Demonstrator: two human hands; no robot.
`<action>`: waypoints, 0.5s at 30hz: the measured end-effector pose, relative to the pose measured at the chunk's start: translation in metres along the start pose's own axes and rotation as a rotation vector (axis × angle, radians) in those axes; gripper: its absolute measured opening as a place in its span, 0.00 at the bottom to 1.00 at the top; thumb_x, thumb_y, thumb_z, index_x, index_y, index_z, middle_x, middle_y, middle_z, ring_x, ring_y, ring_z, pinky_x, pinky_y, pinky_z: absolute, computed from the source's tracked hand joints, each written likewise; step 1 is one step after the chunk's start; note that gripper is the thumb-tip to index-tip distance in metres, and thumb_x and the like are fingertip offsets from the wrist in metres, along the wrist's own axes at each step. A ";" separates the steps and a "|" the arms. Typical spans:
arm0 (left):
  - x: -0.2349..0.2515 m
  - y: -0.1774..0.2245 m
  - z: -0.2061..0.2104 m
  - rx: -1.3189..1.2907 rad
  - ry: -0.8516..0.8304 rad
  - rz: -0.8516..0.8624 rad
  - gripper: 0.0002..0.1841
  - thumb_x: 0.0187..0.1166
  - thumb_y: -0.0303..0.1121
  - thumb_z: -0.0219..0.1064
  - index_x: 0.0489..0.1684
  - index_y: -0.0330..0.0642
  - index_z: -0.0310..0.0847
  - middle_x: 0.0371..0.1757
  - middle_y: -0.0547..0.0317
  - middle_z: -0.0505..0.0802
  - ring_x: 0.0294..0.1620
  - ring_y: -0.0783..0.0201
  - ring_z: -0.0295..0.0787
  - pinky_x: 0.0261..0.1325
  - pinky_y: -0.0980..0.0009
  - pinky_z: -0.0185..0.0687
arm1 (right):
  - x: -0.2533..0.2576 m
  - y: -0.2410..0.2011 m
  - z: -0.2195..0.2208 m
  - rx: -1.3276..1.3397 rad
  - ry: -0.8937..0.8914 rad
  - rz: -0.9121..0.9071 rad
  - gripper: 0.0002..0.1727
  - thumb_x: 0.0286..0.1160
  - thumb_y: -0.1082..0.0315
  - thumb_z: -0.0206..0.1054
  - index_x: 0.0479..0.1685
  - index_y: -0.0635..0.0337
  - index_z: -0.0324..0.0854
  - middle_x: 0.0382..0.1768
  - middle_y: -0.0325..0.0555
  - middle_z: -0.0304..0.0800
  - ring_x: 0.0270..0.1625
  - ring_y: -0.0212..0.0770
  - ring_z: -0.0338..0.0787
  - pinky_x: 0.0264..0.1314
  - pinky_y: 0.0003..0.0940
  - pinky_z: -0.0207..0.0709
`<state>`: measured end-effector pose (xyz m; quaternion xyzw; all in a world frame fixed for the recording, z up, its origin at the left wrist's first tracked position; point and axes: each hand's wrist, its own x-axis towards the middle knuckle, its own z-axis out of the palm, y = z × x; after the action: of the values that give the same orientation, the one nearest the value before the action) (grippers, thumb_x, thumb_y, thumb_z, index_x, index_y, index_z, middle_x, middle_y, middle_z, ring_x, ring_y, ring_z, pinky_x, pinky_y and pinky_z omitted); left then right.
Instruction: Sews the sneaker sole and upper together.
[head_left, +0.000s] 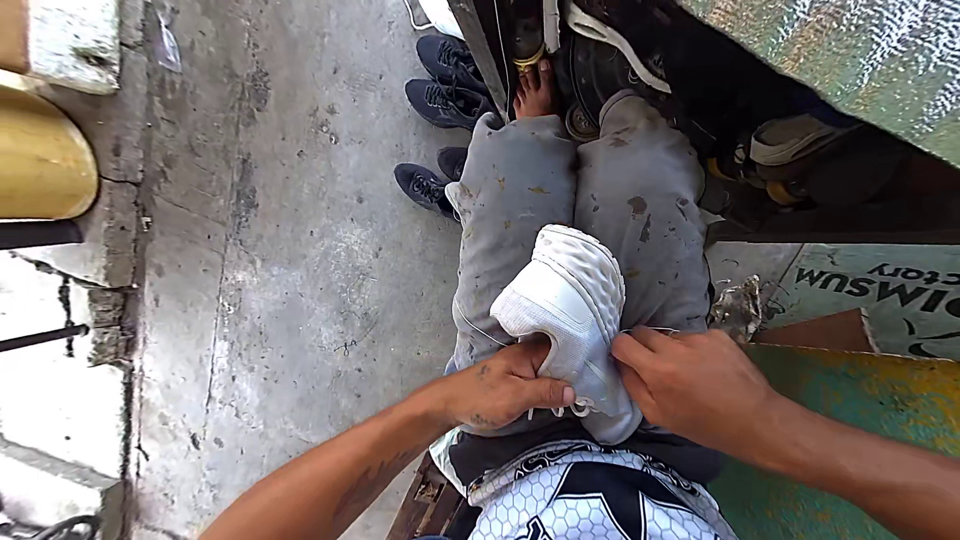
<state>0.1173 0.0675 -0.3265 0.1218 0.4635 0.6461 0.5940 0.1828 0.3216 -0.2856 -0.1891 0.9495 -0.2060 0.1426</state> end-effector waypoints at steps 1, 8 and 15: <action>0.001 0.000 -0.001 0.006 0.001 0.005 0.05 0.82 0.30 0.67 0.49 0.48 0.86 0.46 0.77 0.94 0.49 0.82 0.90 0.56 0.77 0.87 | 0.002 0.000 0.002 0.004 0.006 0.005 0.10 0.76 0.64 0.57 0.37 0.55 0.84 0.24 0.46 0.84 0.18 0.48 0.84 0.12 0.43 0.70; -0.055 0.034 -0.021 0.298 0.301 0.197 0.16 0.82 0.49 0.68 0.53 0.49 0.90 0.56 0.64 0.96 0.61 0.66 0.92 0.67 0.65 0.87 | -0.014 0.006 0.000 0.071 0.044 0.035 0.15 0.84 0.58 0.55 0.41 0.54 0.85 0.30 0.46 0.90 0.23 0.47 0.89 0.16 0.45 0.76; -0.114 0.046 -0.074 1.318 0.869 -0.147 0.20 0.82 0.42 0.69 0.65 0.40 0.84 0.59 0.43 0.91 0.56 0.44 0.91 0.56 0.38 0.86 | -0.021 0.007 0.004 0.025 0.103 0.048 0.16 0.86 0.57 0.53 0.44 0.52 0.86 0.34 0.45 0.92 0.25 0.48 0.91 0.18 0.45 0.78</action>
<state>0.0654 -0.0602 -0.2873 0.1545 0.9479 0.1874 0.2064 0.2003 0.3350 -0.2879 -0.1534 0.9571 -0.2239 0.1010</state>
